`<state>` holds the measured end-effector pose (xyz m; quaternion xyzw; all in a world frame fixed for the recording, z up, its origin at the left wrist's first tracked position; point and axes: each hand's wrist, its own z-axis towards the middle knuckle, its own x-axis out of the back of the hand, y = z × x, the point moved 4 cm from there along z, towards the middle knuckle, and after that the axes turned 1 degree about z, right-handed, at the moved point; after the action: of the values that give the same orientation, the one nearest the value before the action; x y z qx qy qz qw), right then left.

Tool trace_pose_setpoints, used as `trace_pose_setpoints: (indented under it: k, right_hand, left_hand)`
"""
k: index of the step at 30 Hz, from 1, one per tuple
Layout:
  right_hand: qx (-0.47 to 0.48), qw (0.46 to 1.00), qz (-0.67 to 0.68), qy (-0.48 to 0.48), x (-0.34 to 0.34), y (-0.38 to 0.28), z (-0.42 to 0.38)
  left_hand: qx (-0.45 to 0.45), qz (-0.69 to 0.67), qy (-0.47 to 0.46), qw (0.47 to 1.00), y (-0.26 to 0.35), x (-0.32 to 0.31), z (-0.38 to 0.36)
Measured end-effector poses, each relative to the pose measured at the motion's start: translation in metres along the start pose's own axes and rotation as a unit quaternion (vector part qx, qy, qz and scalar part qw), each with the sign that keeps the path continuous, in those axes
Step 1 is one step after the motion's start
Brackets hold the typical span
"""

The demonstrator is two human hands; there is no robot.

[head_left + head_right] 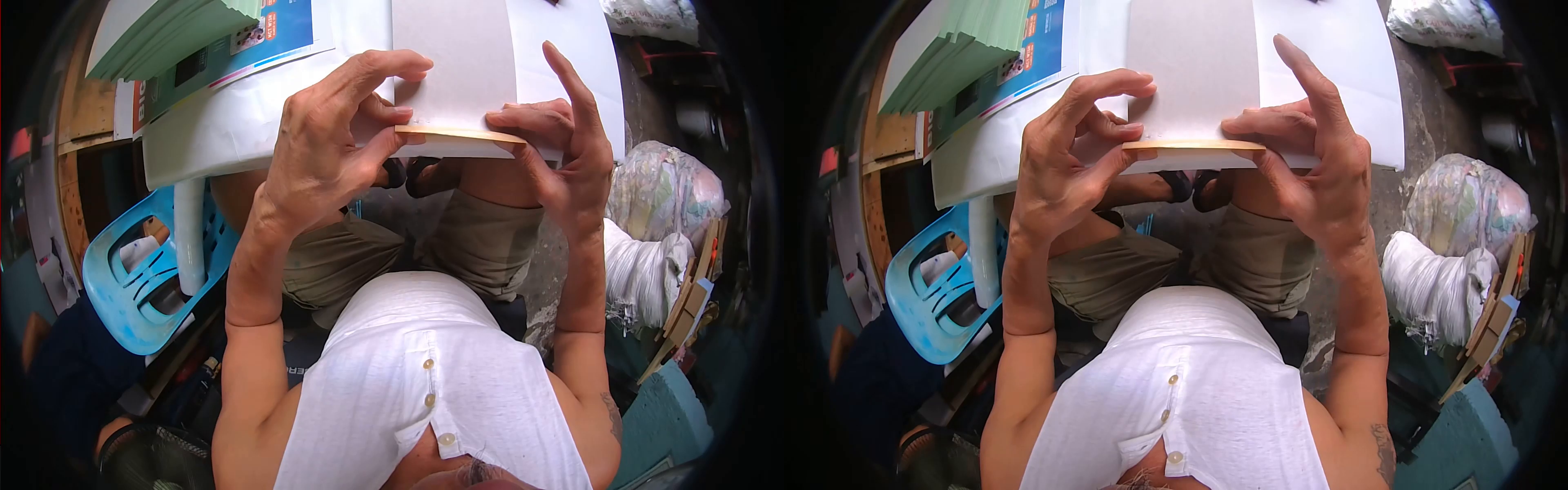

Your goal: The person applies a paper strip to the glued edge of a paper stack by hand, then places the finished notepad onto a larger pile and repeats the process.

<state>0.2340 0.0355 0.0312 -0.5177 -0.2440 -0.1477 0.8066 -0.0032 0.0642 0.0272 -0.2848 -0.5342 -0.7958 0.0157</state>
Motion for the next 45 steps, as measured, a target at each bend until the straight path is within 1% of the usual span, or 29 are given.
trace_pose_setpoints:
  k: [1,4,7,8,10,11,12,13,15,16,19,24,26,27,30,35,39,42,45]
  right_hand:
    - [0.003,1.000,-0.003,-0.014,0.002,0.000,0.001]
    - [-0.013,0.999,0.044,-0.026,0.005,0.004,0.000]
    - [-0.024,0.992,0.103,-0.068,0.011,0.014,-0.003]
    - [-0.023,0.985,0.148,-0.087,0.015,0.008,-0.004]
    - [0.053,0.990,0.079,-0.105,0.018,0.002,0.002]
    - [0.089,0.988,0.045,-0.114,0.018,-0.002,0.003]
    - [0.078,0.992,0.031,-0.098,0.016,-0.009,0.007]
    - [0.091,0.991,-0.001,-0.103,0.014,-0.014,0.009]
    - [0.116,0.985,-0.069,-0.109,0.013,-0.018,0.015]
    - [0.126,0.985,-0.066,-0.095,0.011,-0.019,0.019]
    - [0.152,0.977,-0.077,-0.125,0.015,-0.010,0.029]
    - [0.159,0.970,-0.044,-0.178,0.016,0.003,0.042]
    - [0.129,0.971,-0.045,-0.194,0.014,0.004,0.044]
    - [0.113,0.972,-0.045,-0.202,0.013,0.005,0.044]
    - [0.121,0.968,-0.058,-0.210,0.013,0.008,0.047]
    - [0.122,0.967,-0.076,-0.210,0.008,0.013,0.046]
    - [0.090,0.971,-0.076,-0.206,0.007,0.012,0.045]
    - [0.098,0.973,-0.083,-0.194,0.006,0.007,0.042]
    - [0.145,0.970,-0.092,-0.173,0.005,0.008,0.039]
  left_hand:
    - [-0.015,0.011,-0.013,1.000,0.000,0.002,0.002]
    - [-0.020,-0.025,-0.050,0.998,-0.009,0.005,0.002]
    - [-0.004,-0.077,-0.065,0.995,-0.012,0.014,0.003]
    - [-0.050,-0.046,-0.056,0.996,-0.007,0.016,0.006]
    - [-0.133,0.016,-0.040,0.990,0.003,0.018,0.008]
    - [-0.149,0.050,-0.037,0.987,0.006,0.018,0.009]
    - [-0.166,0.084,-0.035,0.982,0.010,0.016,0.010]
    - [-0.183,0.118,-0.033,0.975,0.013,0.015,0.011]
    - [-0.174,0.121,-0.061,0.975,0.012,0.015,0.014]
    - [-0.169,0.122,-0.075,0.975,0.011,0.016,0.016]
    - [-0.149,0.110,-0.100,0.978,0.006,0.021,0.024]
    - [-0.144,0.103,-0.114,0.978,0.000,0.022,0.029]
    - [-0.141,0.105,-0.121,0.977,0.000,0.023,0.030]
    - [-0.128,0.105,-0.126,0.978,-0.001,0.023,0.030]
    - [-0.096,0.101,-0.141,0.980,-0.002,0.021,0.031]
    - [-0.077,0.100,-0.157,0.980,-0.004,0.019,0.035]
    - [-0.096,0.111,-0.156,0.977,-0.005,0.018,0.037]
    - [-0.100,0.115,-0.152,0.977,-0.007,0.017,0.036]
    - [-0.087,0.106,-0.147,0.980,-0.006,0.016,0.032]
